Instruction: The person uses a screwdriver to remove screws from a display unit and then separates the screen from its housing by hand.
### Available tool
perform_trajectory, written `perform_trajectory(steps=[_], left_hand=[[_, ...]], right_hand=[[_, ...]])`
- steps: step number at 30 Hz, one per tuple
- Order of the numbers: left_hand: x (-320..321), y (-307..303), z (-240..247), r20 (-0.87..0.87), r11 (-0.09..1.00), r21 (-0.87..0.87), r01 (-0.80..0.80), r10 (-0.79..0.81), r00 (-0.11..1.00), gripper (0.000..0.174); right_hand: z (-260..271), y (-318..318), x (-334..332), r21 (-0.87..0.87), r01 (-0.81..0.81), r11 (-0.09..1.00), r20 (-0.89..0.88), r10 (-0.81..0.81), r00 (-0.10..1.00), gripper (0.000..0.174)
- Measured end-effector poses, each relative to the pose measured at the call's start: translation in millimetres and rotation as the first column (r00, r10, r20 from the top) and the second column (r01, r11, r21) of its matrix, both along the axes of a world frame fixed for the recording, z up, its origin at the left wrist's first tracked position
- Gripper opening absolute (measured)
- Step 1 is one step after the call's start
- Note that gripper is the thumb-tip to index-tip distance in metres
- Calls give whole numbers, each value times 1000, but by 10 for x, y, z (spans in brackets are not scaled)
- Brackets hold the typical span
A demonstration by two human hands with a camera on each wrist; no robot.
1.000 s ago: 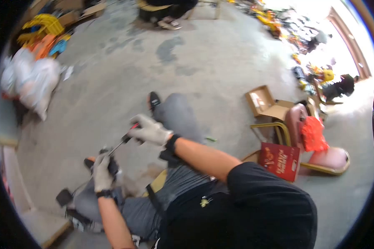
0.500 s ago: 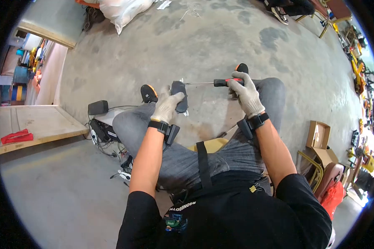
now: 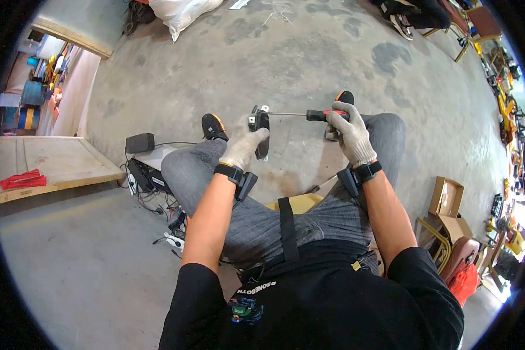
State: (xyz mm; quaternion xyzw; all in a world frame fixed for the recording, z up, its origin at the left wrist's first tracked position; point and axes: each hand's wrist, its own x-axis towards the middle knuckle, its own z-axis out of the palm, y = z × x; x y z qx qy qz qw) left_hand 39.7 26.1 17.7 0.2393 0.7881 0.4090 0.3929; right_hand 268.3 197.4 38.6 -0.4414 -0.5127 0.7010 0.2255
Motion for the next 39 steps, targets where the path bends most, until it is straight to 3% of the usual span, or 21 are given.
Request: perform_trajectory(steps=[6,16,21,24,25,26,27,28,29,30,32,34,39], left_hand=[[80,24,211,-43,996,-74,41,-45,998,61],[62,34,56,-75,995,-55,79,-83,994,60],[77,69,82,-183,977,-200,74,-112,977,55],[63,68,89,-171,980,-173,95,-125,977,52],[99,72,203,-175,989,-118,92,-112,978,49],[116,72,169,-285,997,5,77,-72,956,39],[75,104,-18,-250,998,10,58,-53,967,42],[64,87,97,-188,999,7,41,-39,981,52],[50,62,-120,-375,998,22,51,-39,926,56],[38,51,-222,-331,999,4,43,-39,943,59],[60,43,-383,-263,1000,-1,26,-26,964,65],[79,27,-390,-259,1000,29,10,-3,966,68],[52,41,-410,-284,999,-40,36,-46,958,41]], right_hand=[[16,7,-4,13,-2,1000,30,1,1000,55],[15,-12,-23,29,7,1000,11,-7,1000,54],[19,-14,-25,53,-10,999,44,8,999,54],[19,-40,-32,83,-2,997,79,-4,997,50],[154,-80,-82,117,3,993,166,-23,986,40],[64,-74,-58,182,-11,983,139,-15,990,36],[159,-113,-92,197,-18,980,161,-14,987,34],[285,-134,-116,176,-61,983,204,24,979,33],[397,-174,-183,149,-71,986,235,35,971,32],[244,-139,-170,189,-76,979,164,45,985,28],[94,-97,-110,105,-100,989,100,90,991,33],[59,-95,-73,160,-125,979,130,104,986,37],[-12,-73,-66,225,-140,964,198,95,976,40]])
